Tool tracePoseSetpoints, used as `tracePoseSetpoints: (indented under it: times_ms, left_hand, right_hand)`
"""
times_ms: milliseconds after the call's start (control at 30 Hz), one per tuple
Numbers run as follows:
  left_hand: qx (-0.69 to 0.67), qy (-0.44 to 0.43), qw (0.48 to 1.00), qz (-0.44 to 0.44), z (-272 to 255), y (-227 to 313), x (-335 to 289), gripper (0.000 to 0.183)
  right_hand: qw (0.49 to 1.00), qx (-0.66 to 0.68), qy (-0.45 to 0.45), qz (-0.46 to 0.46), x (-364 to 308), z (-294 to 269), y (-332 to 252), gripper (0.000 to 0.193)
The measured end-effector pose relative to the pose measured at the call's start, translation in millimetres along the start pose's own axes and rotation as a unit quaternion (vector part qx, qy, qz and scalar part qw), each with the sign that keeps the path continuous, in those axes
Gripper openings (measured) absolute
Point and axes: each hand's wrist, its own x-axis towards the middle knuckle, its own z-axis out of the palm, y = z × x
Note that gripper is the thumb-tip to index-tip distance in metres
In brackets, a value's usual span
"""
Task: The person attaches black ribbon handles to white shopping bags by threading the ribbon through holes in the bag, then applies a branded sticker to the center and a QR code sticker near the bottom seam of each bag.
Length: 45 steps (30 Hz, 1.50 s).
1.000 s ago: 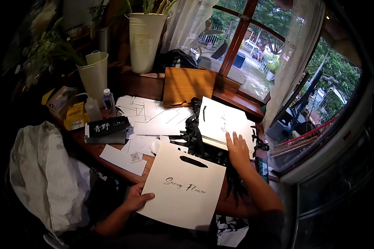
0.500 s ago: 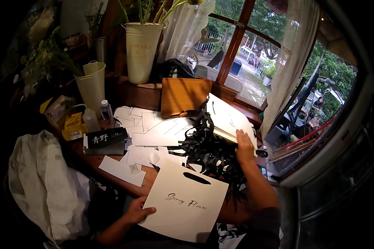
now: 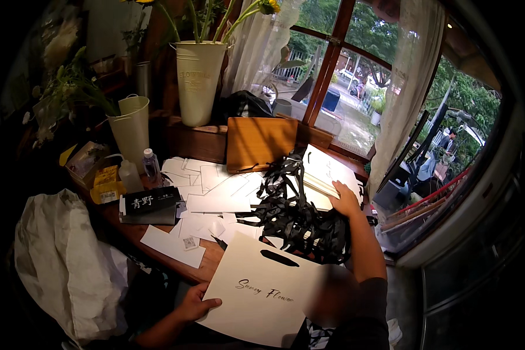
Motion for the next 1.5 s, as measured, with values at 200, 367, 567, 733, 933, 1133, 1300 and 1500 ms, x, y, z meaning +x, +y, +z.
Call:
tracePoseSetpoints:
  times_ms: [200, 367, 567, 733, 933, 1133, 1300, 1500]
  left_hand:
    - [0.143, 0.048, 0.988, -0.016, 0.0, 5.8, 17.3, 0.043]
    - [0.141, 0.084, 0.986, 0.005, 4.9, 9.2, 45.7, 0.038]
    - [0.553, 0.148, 0.791, 0.216, 11.3, 51.1, 36.1, 0.039]
    - [0.675, 0.191, 0.687, 0.190, -49.6, 72.6, 39.5, 0.043]
    - [0.709, 0.137, 0.668, 0.181, -80.6, 54.4, 29.7, 0.054]
    - [0.734, 0.067, 0.651, 0.180, -64.2, 55.4, 13.3, 0.079]
    - [0.743, 0.033, 0.640, 0.190, -53.5, 63.9, 27.2, 0.077]
    - [0.736, 0.057, 0.637, 0.224, -71.6, 66.6, 10.2, 0.054]
  right_hand:
    - [0.997, 0.038, 0.066, -0.033, -39.8, -40.7, -54.6, 0.062]
    - [0.974, 0.200, 0.075, -0.073, -153.8, -77.8, -174.1, 0.046]
    - [0.971, 0.234, -0.048, -0.017, -294.8, -40.7, -208.6, 0.055]
    - [0.972, 0.233, -0.025, -0.033, -334.2, -19.0, -236.6, 0.066]
    - [0.981, 0.168, -0.089, -0.030, -344.5, -6.0, -252.1, 0.064]
    - [0.983, 0.131, -0.129, -0.006, -349.4, 1.4, -250.4, 0.055]
    - [0.983, 0.171, -0.066, -0.011, -350.8, -13.8, -255.1, 0.053]
    - [0.975, 0.223, -0.021, -0.005, -357.3, -7.5, -243.4, 0.048]
